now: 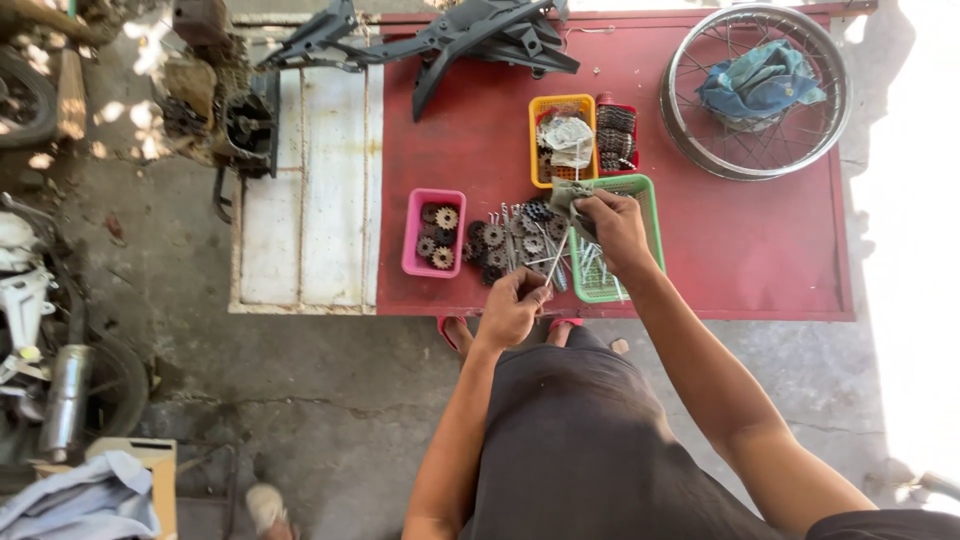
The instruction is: The person cleans various small metal parts, including hex keys and gears, using a cloth. They wipe each item individually and place them into different colored plastic baskets on a red table.
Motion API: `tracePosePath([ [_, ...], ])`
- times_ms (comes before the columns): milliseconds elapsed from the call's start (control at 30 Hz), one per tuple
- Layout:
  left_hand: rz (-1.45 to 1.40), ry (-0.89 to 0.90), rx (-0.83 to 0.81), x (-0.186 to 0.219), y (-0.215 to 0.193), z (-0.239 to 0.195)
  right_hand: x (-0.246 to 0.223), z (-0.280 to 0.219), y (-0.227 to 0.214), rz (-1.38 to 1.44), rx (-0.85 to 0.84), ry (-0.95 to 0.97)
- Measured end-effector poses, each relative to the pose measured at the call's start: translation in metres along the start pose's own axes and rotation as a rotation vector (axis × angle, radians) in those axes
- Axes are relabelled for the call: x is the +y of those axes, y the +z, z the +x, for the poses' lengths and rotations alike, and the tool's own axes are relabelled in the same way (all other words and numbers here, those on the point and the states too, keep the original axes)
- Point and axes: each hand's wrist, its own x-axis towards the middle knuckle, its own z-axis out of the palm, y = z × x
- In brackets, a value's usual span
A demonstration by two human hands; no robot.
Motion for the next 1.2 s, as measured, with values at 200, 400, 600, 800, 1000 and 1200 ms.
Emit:
tracePosePath([
  [200,0.093,-0.007,-0.04,0.009,-0.062,0.011,0.021,-0.025,0.052,0.158,0.151,0.055],
  [400,0.105,0.049,-0.027,0.07,-0.08,0.016,0.035,-0.082,0.107,-0.228,0.031,-0.124],
  [600,0.246,0.049,-0.211,0.087,-0.09,0.016,0.034,-0.082,0.105,-0.29,0.201,-0.186],
  [800,0.301,0.02,-0.459,0.034,-0.074,0.023,0.012,-0.068,0.057,-0.113,0.461,-0.155],
  [1000,0.313,0.054,-0.316,0.016,-0.035,0.037,-0.01,-0.1,0.045,-0.126,0.294,-0.154],
  [1200,0.254,0.05,-0.192,0.059,0.026,0.019,0.018,-0.093,-0.011,-0.254,0.079,-0.253],
])
